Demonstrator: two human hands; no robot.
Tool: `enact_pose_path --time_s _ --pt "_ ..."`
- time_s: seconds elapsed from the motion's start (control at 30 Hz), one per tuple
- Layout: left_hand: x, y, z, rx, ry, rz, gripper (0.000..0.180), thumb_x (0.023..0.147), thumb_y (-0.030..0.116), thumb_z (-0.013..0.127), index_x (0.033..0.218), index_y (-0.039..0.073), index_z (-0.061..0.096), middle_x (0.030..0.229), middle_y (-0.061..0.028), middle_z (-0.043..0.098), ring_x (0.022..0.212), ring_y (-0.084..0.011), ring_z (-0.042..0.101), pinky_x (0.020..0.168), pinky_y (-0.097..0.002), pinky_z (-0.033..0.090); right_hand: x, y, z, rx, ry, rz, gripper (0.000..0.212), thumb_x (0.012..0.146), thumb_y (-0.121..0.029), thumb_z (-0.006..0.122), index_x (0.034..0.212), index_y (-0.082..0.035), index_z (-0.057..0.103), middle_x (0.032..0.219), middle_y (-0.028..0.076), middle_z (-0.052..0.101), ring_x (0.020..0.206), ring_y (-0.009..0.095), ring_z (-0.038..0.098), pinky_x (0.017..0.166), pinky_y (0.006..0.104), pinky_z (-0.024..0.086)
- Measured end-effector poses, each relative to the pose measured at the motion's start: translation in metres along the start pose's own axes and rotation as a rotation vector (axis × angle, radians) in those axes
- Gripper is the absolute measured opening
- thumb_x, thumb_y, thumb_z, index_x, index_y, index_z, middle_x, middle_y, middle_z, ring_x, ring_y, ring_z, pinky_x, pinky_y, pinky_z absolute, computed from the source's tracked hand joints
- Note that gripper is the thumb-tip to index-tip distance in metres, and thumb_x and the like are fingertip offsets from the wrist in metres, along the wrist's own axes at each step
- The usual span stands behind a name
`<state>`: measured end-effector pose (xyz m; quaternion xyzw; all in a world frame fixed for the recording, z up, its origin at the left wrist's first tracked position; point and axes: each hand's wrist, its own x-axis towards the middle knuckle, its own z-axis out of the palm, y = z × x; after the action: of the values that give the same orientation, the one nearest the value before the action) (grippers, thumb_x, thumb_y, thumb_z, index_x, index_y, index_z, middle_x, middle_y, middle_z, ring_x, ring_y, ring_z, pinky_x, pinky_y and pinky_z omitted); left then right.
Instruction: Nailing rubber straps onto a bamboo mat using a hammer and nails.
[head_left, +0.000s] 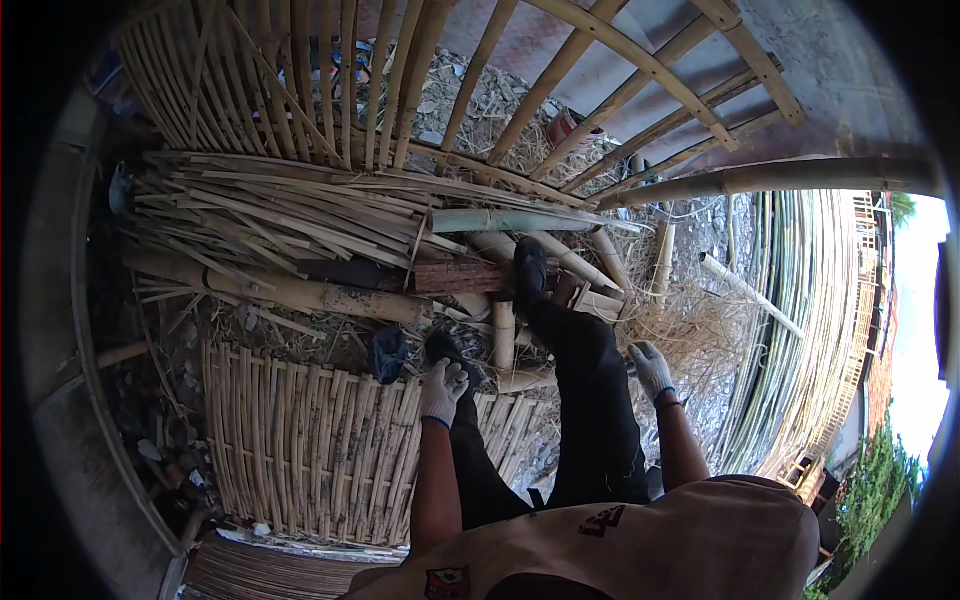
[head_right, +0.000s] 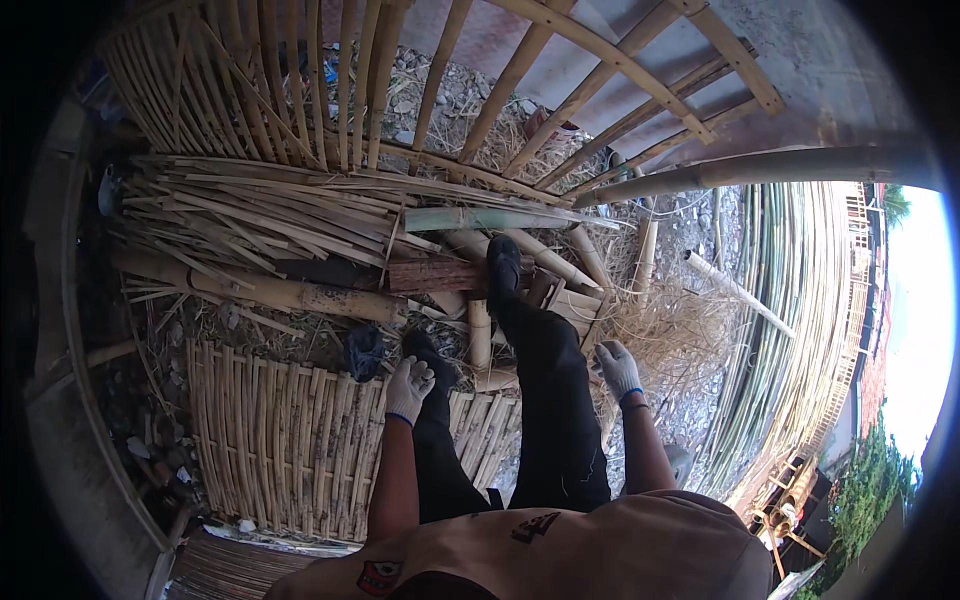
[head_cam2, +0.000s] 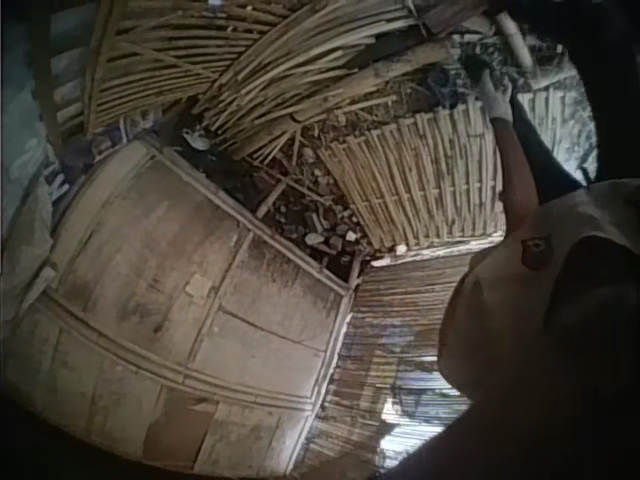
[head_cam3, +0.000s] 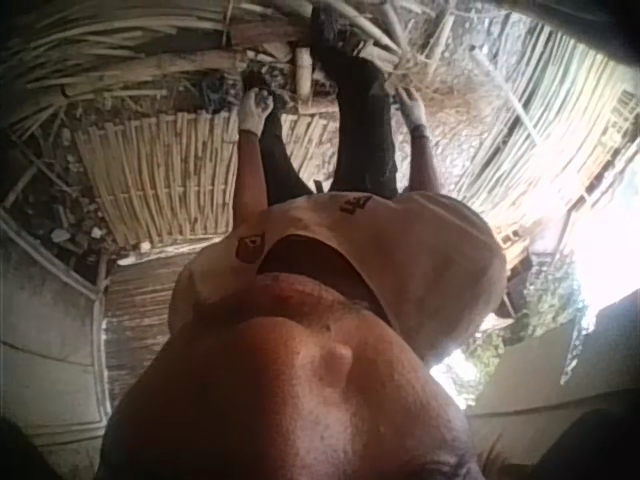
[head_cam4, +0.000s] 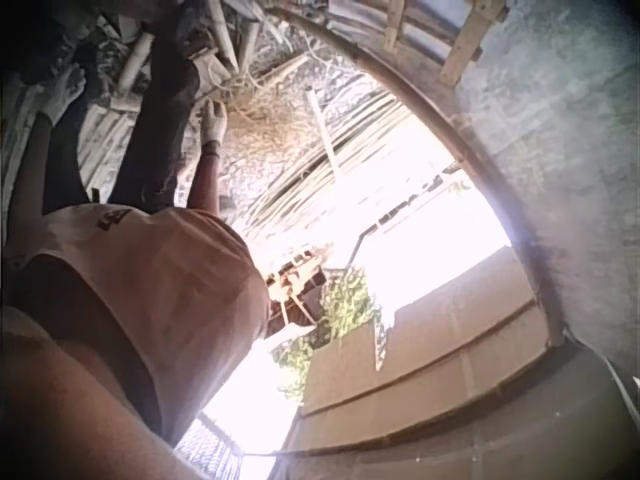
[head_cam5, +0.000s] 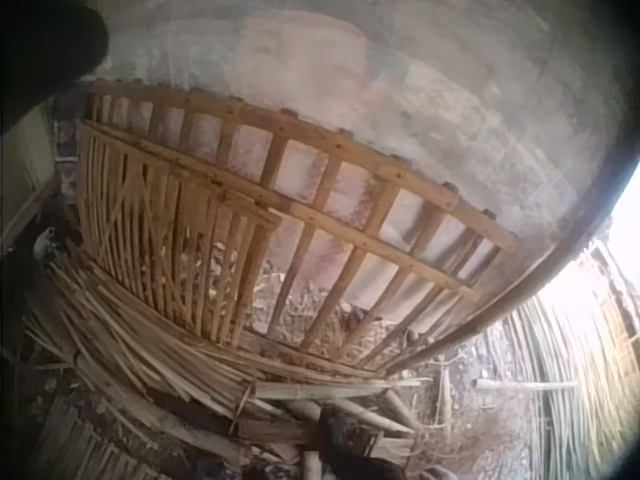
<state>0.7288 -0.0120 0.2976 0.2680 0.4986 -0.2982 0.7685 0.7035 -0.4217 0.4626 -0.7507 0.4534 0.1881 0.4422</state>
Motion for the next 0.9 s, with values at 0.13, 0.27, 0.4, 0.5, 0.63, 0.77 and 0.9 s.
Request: enact_pose_path --time_s 0.13,0.27,0.4,0.5,0.63,0.77,0.9 --pt "0.003 0.0 -0.064 -0.108 0.103 -0.002 0.027 0.096 0.032 0.059 0.114 0.012 0.058 0.102 -0.0082 0.066 0.085 -0.0228 0.063 0.082 -0.0424 0.049 0.039 -0.051 0.055 0.042 -0.127 -0.032 0.029 0.097 -0.027 0.058 0.109 -0.001 0.061 0.091 0.007 0.066 0.077 0.014 0.065 0.065 0.0275 0.051" --pt "0.0 -0.004 -0.08 -0.113 0.37 0.016 0.031 0.094 0.032 0.061 0.115 0.009 0.059 0.099 -0.0074 0.063 0.082 -0.0215 0.059 0.075 -0.0362 0.048 0.103 -0.091 0.073 0.123 -0.141 -0.105 0.029 0.098 -0.026 0.056 0.113 -0.001 0.06 0.095 0.005 0.065 0.084 0.014 0.065 0.072 0.0276 0.052" --pt "-0.007 -0.006 -0.094 -0.074 0.447 0.033 0.037 0.092 0.03 0.063 0.12 0.007 0.057 0.103 -0.0086 0.06 0.084 -0.0207 0.057 0.076 -0.0348 0.047 0.207 -0.143 0.093 0.36 -0.151 -0.21 0.029 0.099 -0.023 0.053 0.119 -0.002 0.058 0.104 0.007 0.064 0.089 0.015 0.064 0.076 0.0282 0.052" --pt "0.0 -0.014 -0.093 0.007 0.422 0.01 0.043 0.094 0.03 0.062 0.127 0.005 0.053 0.113 -0.011 0.057 0.096 -0.0244 0.056 0.09 -0.0386 0.047 0.295 -0.182 0.121 0.566 -0.06 -0.241 0.03 0.099 -0.022 0.052 0.121 -0.002 0.056 0.104 0.008 0.063 0.09 0.016 0.063 0.076 0.028 0.052" --pt "0.017 -0.035 -0.046 -0.016 0.497 -0.034 0.052 0.094 0.033 0.06 0.136 0.005 0.047 0.124 -0.0148 0.054 0.109 -0.029 0.052 0.098 -0.0442 0.042 0.411 -0.209 0.137 0.697 0.018 -0.182 0.032 0.099 -0.023 0.052 0.124 -0.003 0.055 0.104 0.007 0.063 0.09 0.02 0.063 0.078 0.0346 0.053" --pt "0.043 -0.035 0.012 0.017 0.411 -0.019 0.044 0.094 0.036 0.061 0.127 0.007 0.055 0.109 -0.0113 0.06 0.093 -0.0251 0.06 0.093 -0.0446 0.046 0.527 -0.194 0.165 -0.986 0.195 -0.598 0.036 0.095 -0.025 0.057 0.124 -0.004 0.057 0.119 0.011 0.062 0.107 0.028 0.06 0.088 0.0352 0.05" --pt "0.079 -0.06 0.069 -0.01 0.231 0.027 0.04 0.097 0.033 0.058 0.128 0.007 0.055 0.108 -0.0118 0.062 0.094 -0.0239 0.061 0.094 -0.0458 0.047 0.665 -0.202 0.133 -0.501 0.367 -0.445 0.046 0.083 -0.029 0.066 0.121 -0.004 0.061 0.118 0.013 0.065 0.111 0.026 0.061 0.094 0.0351 0.046"
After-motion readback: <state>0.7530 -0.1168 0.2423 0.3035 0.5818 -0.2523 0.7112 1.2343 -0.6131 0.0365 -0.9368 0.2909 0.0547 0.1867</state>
